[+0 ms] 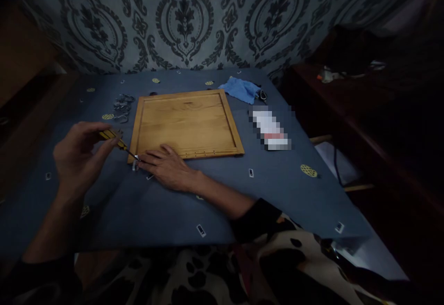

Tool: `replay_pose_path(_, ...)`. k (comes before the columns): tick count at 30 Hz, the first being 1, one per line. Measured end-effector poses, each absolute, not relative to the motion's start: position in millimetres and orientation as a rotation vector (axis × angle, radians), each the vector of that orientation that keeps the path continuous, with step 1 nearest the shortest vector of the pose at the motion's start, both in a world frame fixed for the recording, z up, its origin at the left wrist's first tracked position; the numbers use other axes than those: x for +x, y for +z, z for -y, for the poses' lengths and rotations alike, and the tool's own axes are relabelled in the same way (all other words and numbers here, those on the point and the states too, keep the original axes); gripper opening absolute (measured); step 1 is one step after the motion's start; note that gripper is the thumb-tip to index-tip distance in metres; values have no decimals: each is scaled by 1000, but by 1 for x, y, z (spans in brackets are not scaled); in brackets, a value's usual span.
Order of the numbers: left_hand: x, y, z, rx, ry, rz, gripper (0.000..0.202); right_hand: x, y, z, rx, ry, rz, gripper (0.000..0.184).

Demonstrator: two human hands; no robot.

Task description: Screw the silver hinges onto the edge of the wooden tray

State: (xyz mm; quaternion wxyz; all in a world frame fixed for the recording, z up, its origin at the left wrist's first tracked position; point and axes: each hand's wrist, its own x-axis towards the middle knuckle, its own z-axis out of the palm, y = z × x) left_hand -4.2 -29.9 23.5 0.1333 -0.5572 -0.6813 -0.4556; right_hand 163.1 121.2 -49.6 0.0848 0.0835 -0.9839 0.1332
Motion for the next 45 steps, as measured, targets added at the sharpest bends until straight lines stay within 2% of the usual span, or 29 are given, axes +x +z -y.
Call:
replay_pose_path(6,-3,27,31,-1692,-1441,2050,22,164,-50,-122,253,391,2926,49)
replay_pose_path(13,3,48,31,-1523,-1687,1899,20,165,-49,-123,273,401,2905,48)
replay_pose_path(26,1,34,32,-1576,-1632,2010,22,164,-52,-123,271,422,2921,48)
replay_pose_path(32,-1,30,31,-1607,-1587,1998,22,163,-54,-123,271,401,2909,54)
replay_pose_path(45,-5,25,33,-1632,-1396,1974,24,163,-53,-122,265,398,2925,49)
